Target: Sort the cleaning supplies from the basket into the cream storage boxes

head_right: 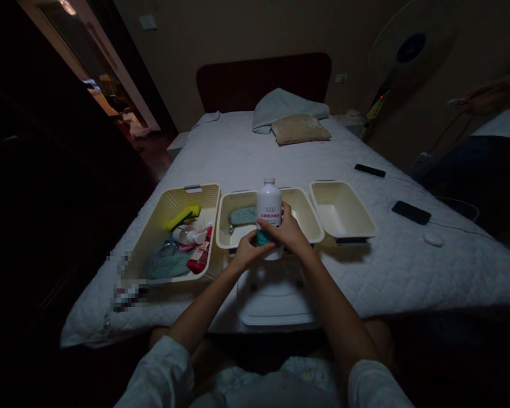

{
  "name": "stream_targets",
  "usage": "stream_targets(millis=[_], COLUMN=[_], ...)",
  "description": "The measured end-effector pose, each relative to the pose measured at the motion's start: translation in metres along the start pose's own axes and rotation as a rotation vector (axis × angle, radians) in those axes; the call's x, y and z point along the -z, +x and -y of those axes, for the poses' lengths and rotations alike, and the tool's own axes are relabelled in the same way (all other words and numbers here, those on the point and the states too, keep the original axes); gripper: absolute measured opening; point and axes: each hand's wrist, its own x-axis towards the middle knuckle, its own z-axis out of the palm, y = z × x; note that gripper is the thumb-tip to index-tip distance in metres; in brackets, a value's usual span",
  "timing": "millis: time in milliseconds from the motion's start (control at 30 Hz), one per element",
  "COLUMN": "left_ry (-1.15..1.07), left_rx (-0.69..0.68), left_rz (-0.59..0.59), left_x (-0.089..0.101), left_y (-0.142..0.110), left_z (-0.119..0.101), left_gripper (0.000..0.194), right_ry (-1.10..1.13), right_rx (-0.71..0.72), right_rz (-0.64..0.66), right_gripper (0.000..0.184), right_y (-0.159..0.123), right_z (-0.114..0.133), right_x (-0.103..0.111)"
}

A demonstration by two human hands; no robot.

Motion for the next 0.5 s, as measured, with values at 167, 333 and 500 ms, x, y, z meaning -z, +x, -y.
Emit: stream_targets(millis=[167,333,500], left_ry=[0.105,0.215,0.229], left_rx=[-0.031,-0.026,-0.033], left_rz=[-0.003,-0.018,0.003], left_x=[-0.006,-0.006,-0.011], left_y=[0.006,0.008,0.009], left_z=[-0.003,-0.004,-0.012], left_gripper=[0.052,0.054,0.054], right_ry=[-0.1,-0.071,0.021], right_rx=[0.001,0.008,0.086], right_rz=[-0.066,-0.133,-0.186], right_gripper=[0.076,0.071,0.068], right_y=[0.002,0.004,0.003], right_z=[0.003,-0.005,-0.011], right_x=[0.006,0.005,0.006])
